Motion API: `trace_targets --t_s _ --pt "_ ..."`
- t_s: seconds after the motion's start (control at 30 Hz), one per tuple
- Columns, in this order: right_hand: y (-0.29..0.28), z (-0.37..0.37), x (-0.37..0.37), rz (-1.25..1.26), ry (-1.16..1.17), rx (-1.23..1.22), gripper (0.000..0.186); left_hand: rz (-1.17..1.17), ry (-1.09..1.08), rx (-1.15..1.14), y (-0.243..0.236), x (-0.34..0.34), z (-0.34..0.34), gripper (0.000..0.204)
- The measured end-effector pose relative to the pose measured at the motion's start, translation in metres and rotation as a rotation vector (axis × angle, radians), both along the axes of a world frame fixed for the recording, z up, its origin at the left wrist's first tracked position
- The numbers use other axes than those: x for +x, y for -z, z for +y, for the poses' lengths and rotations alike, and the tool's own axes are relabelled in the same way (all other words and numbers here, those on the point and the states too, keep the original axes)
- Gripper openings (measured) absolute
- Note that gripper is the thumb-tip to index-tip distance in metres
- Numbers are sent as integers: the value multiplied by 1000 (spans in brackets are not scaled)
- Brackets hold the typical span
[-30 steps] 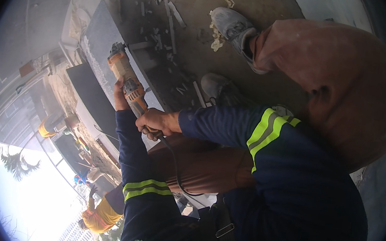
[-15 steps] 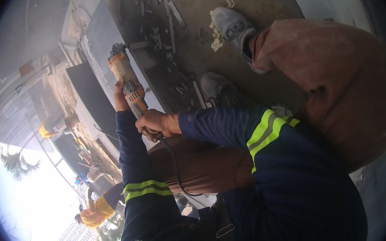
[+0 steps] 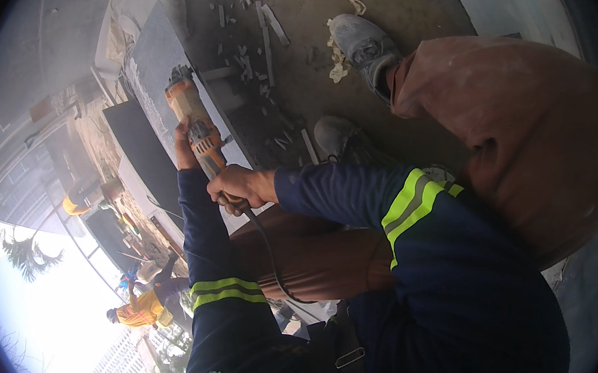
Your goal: The person uses an angle grinder to grind the edge of a large stone slab. They hold the tool with both hands and move it along the slab's edge, generating dust and debris. The person briefly pauses to reposition the slab before resuming the grinding.
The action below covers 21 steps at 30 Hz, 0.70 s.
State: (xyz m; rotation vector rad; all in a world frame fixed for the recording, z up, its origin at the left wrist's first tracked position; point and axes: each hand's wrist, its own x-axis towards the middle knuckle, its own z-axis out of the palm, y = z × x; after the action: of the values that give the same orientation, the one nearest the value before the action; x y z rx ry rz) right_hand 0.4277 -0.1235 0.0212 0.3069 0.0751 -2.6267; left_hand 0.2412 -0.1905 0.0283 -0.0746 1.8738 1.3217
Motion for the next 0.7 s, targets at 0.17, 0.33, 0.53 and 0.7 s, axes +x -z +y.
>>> trace_targets --t_s 0.17,0.33,0.53,0.7 --pt "13 11 -15 9 6 -16 12 -71 18 11 4 -8 18 62" --pt "18 19 -29 24 -18 -22 12 -43 -24 -9 7 -18 26 62" --pt "23 31 -38 42 -13 4 12 -50 -32 -7 17 -33 32 65" --pt "28 33 -39 35 -44 6 12 10 -15 -40 24 -36 31 66"
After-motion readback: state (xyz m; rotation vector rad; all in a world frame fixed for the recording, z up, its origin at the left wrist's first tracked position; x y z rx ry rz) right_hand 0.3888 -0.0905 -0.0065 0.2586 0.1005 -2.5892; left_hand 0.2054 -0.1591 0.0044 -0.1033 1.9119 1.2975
